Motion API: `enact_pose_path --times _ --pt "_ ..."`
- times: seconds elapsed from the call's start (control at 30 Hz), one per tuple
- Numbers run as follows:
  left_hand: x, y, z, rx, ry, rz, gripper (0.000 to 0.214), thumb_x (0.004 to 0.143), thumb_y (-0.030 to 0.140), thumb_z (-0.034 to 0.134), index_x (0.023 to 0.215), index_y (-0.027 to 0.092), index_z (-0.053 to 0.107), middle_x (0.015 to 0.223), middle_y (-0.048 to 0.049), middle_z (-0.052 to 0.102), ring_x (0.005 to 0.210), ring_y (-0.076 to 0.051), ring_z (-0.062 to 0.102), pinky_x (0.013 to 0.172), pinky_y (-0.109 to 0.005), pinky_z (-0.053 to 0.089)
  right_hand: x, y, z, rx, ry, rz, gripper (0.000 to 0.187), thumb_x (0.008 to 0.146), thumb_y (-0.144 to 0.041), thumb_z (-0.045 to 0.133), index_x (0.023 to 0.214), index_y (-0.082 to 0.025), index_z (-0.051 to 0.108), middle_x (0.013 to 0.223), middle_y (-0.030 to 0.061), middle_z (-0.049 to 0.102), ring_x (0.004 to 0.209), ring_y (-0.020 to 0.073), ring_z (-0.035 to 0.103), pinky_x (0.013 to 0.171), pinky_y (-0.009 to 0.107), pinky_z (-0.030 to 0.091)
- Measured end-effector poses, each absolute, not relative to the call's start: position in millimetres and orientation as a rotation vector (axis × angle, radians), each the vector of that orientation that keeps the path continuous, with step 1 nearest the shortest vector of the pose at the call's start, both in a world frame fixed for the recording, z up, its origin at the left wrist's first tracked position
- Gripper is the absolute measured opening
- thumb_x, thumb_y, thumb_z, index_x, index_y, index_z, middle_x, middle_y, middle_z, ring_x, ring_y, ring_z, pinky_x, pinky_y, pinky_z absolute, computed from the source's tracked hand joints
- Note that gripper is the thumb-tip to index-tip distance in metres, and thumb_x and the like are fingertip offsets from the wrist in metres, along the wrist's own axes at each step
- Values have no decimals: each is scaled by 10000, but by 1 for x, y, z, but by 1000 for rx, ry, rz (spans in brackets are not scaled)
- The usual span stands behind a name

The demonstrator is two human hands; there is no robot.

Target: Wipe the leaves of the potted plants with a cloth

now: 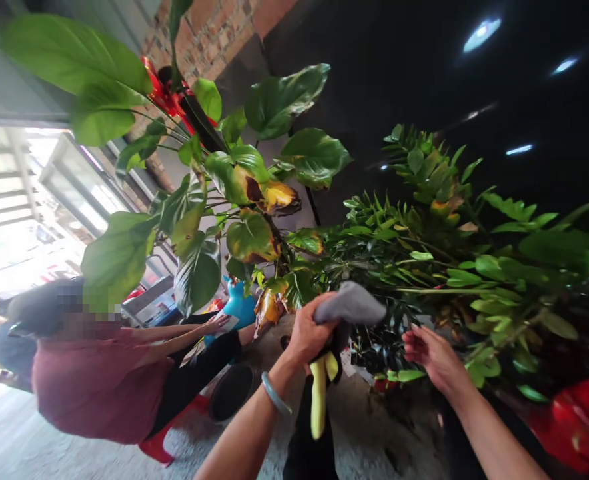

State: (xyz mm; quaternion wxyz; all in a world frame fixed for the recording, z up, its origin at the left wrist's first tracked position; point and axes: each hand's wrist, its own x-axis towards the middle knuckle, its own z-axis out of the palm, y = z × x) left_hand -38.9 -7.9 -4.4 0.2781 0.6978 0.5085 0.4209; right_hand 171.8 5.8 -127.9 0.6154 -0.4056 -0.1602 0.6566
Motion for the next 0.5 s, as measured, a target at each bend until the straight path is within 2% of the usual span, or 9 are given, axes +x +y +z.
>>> enact_pose_path --times 0.07,0.13,0.33,0.4,0.5 --pt "-36 1 2 1837 1399 1329 415 724 291 626 1112 149 660 1055 -56 714 951 -202 633 859 -283 478 172 5 -127 -947 -370 1514 173 508 -271 771 523 -208 611 469 -6 647 369 125 539 359 229 449" --pt "-33 4 -5 1819 1468 1333 419 735 284 616 1128 145 653 1046 -61 716 945 -206 637 872 -302 477 172 4 -125 -937 -378 1516 165 507 -269 776 538 -207 627 480 -2 655 379 128 547 362 228 453" --pt "-45 -25 -43 1904 1484 710 436 659 199 651 1091 170 701 971 -43 742 906 -225 660 843 -308 492 172 3 -122 -926 -370 1533 171 521 -278 779 558 -200 631 467 -12 643 359 122 532 333 220 433" --pt "-56 -30 -38 1878 1442 781 401 663 203 642 1056 161 709 967 -44 744 894 -215 661 836 -294 493 173 3 -123 -924 -383 1525 169 524 -274 777 561 -196 632 472 -10 643 362 121 535 338 220 434" --pt "-69 -24 -15 1791 1487 1119 356 662 232 642 1003 154 711 947 -44 744 874 -205 660 820 -289 502 173 4 -124 -931 -395 1511 164 518 -269 777 550 -199 632 481 -5 647 362 121 537 344 224 439"
